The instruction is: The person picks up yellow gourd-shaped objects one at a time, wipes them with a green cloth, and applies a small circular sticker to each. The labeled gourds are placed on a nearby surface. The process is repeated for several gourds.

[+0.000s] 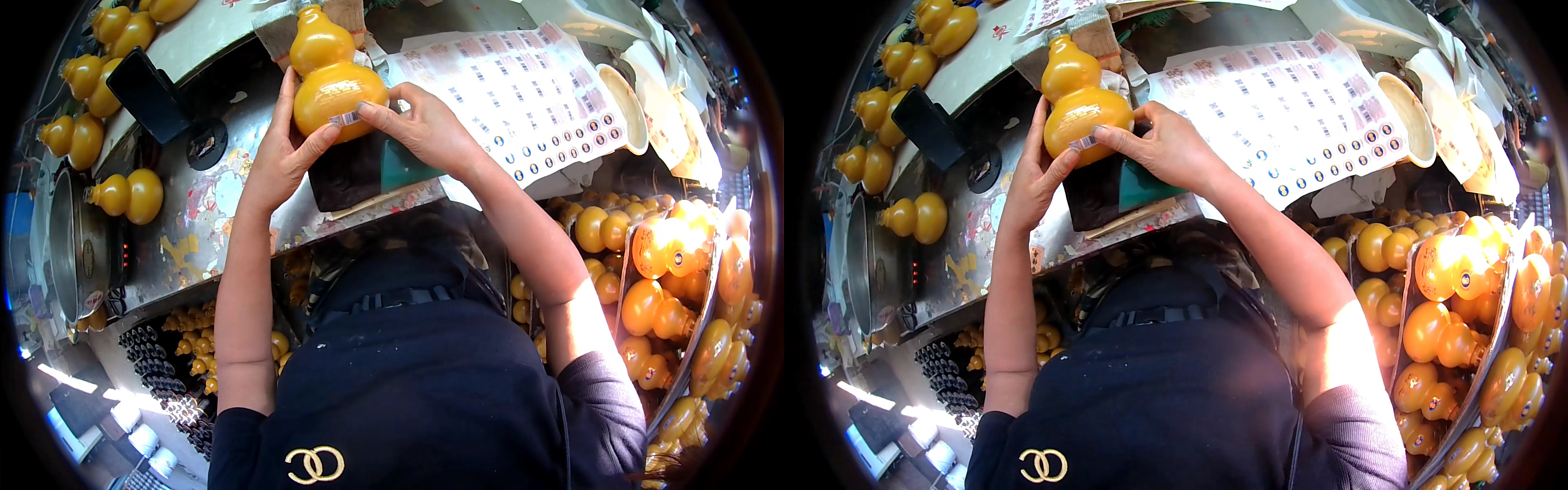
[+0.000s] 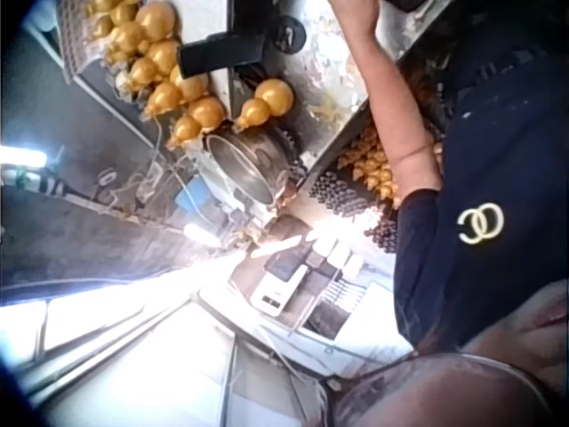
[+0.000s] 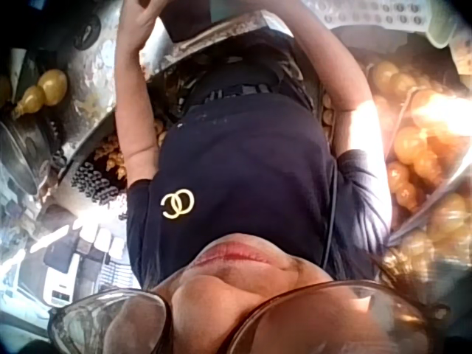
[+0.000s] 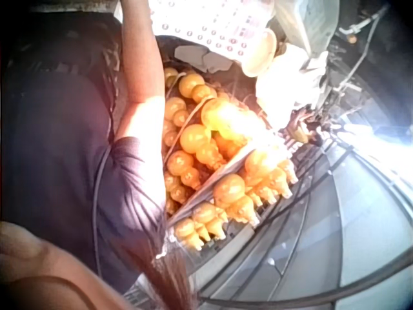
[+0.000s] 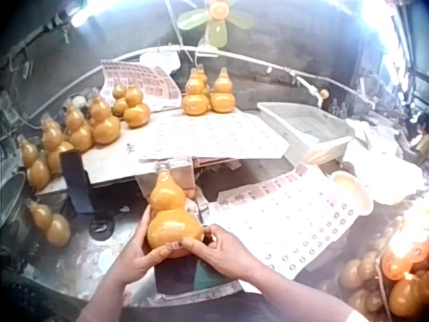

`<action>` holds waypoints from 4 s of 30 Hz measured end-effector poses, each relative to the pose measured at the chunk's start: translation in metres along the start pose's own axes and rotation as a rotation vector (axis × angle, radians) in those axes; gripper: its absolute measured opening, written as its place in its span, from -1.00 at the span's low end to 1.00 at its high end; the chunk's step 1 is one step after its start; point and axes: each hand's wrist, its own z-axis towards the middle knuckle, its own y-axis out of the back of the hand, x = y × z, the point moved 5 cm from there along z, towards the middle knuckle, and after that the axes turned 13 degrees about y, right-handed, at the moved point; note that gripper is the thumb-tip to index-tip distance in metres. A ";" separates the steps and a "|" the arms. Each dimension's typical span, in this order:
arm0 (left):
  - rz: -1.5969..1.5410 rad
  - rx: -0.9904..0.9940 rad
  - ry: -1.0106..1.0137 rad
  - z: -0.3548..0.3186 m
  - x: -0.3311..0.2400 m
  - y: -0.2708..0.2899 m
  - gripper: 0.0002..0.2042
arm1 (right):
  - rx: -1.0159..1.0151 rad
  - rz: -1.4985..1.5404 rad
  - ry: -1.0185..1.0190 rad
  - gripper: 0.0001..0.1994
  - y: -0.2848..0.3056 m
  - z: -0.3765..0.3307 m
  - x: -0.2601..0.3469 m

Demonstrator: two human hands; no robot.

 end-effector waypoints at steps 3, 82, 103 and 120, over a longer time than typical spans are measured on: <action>0.011 0.001 -0.044 0.001 -0.003 0.000 -0.07 | -0.008 -0.001 0.012 -0.18 0.000 0.000 0.002; 0.449 -0.438 -0.311 -0.005 -0.005 -0.023 -0.14 | -0.471 -0.989 -0.084 -0.61 0.306 -0.003 -0.065; 0.499 -0.486 -0.357 -0.012 -0.009 -0.022 -0.12 | -0.605 0.727 -0.232 -0.69 0.127 0.109 -0.055; 0.397 -0.363 -0.201 -0.009 0.000 -0.002 -0.04 | 0.551 -0.329 0.457 -0.50 0.085 0.042 0.127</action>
